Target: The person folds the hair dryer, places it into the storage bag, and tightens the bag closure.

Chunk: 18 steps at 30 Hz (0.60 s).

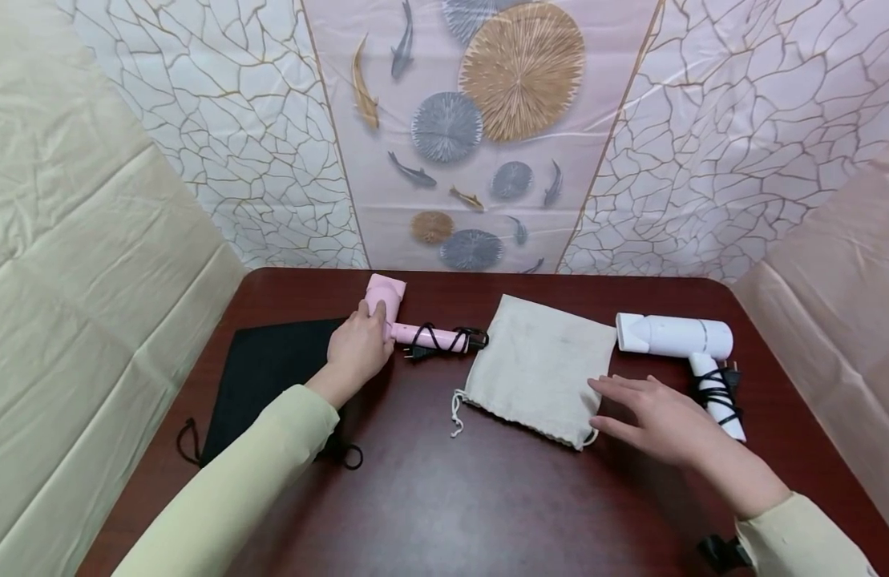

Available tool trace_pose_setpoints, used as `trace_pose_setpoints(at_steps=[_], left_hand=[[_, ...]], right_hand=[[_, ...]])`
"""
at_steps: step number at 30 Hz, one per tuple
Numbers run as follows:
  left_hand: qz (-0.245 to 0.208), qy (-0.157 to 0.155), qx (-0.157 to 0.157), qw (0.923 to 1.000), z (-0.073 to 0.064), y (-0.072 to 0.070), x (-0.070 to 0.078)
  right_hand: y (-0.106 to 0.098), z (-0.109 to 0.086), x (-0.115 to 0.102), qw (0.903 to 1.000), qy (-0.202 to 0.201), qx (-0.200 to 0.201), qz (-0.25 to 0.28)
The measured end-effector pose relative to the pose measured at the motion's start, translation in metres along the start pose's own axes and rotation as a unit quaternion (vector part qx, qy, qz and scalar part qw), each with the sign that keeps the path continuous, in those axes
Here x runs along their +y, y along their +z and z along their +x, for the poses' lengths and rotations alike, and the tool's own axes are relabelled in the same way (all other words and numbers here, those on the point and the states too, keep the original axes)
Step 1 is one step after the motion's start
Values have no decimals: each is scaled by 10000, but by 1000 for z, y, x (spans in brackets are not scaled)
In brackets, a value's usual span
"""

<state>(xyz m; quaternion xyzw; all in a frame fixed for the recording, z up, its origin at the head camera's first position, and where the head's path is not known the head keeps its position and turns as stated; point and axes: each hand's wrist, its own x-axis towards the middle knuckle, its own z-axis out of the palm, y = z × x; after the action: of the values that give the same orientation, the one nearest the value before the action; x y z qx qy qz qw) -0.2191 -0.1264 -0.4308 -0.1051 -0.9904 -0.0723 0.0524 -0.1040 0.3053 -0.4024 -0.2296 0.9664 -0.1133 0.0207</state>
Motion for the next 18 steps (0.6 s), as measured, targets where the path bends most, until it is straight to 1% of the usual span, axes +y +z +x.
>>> trace_pose_setpoints(at_steps=[6, 13, 18], left_hand=[[84, 20, 92, 9999, -16, -3, 2], [75, 92, 433, 9990, -35, -2, 8], [155, 96, 564, 9982, -47, 1, 12]], right_hand=[[1, 1, -1, 10000, -23, -22, -7], [1, 1, -3, 10000, -44, -69, -4], [3, 0, -4, 9999, -94, -75, 38]])
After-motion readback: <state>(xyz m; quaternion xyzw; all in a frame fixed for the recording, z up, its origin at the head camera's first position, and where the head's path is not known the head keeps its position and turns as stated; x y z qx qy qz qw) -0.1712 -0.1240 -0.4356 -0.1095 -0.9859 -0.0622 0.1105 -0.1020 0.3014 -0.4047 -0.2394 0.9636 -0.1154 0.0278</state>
